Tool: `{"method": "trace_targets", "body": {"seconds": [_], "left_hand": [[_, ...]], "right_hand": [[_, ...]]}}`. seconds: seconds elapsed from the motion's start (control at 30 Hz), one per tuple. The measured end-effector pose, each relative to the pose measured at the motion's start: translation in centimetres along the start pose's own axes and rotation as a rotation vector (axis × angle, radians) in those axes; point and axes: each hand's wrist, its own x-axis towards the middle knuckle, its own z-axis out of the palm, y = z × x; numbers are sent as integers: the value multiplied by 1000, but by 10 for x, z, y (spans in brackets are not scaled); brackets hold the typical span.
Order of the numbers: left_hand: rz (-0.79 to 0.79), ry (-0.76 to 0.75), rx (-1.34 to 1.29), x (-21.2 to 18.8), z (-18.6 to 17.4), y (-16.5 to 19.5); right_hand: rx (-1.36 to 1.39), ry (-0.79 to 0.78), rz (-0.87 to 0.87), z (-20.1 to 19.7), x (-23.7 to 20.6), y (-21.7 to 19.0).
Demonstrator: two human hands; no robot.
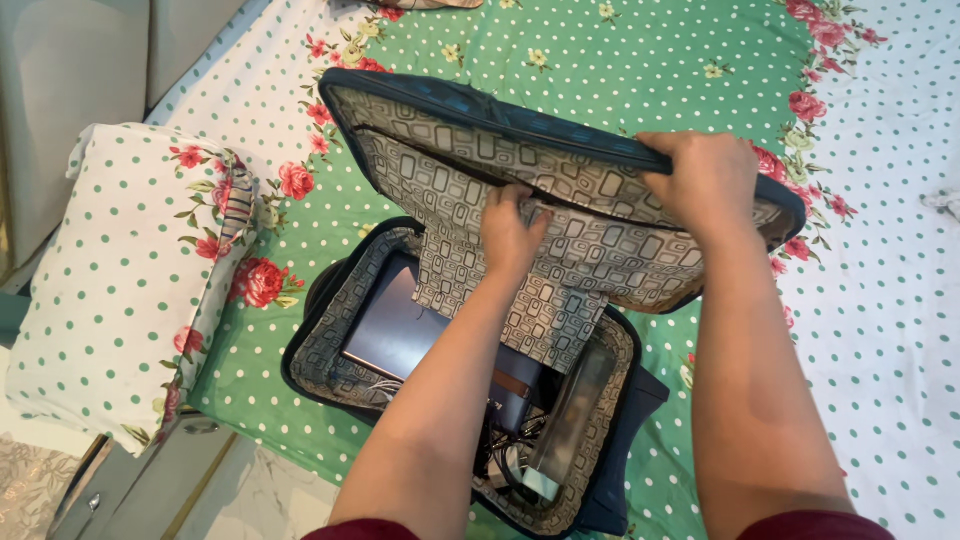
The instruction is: The person opens a backpack lying on a bed and unzips its compartments. They take out a laptop and place it on a desk, then remove headphones and set them beside the laptop, and finally take out a pair of eyeglasses and place them on the desk.
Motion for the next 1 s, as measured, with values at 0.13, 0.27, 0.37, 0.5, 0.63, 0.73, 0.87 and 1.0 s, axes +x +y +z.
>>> {"method": "trace_targets", "body": {"seconds": [0.13,0.27,0.37,0.5,0.63,0.73,0.87,1.0], "left_hand": [[-85,-72,-54,12,19,0],[-117,-42,-81,17,40,6],[-170,-82,-128,16,46,5],[6,-74,-466,9,45,4],[-113,-63,-474,3,58,17],[-201,-23,-453,5,63,20],[-105,39,-209,10,36,4],[-32,-24,-41,17,-6,-12]], "right_hand": [[43,42,-43,9,10,22],[53,39,-34,17,17,37],[64,37,-74,15,16,45],[85,40,-55,11,13,44],[61,59,-67,9,7,37],[47,45,-65,7,4,37],[55,56,-51,3,-3,40],[42,59,-74,-1,-13,40]]}}
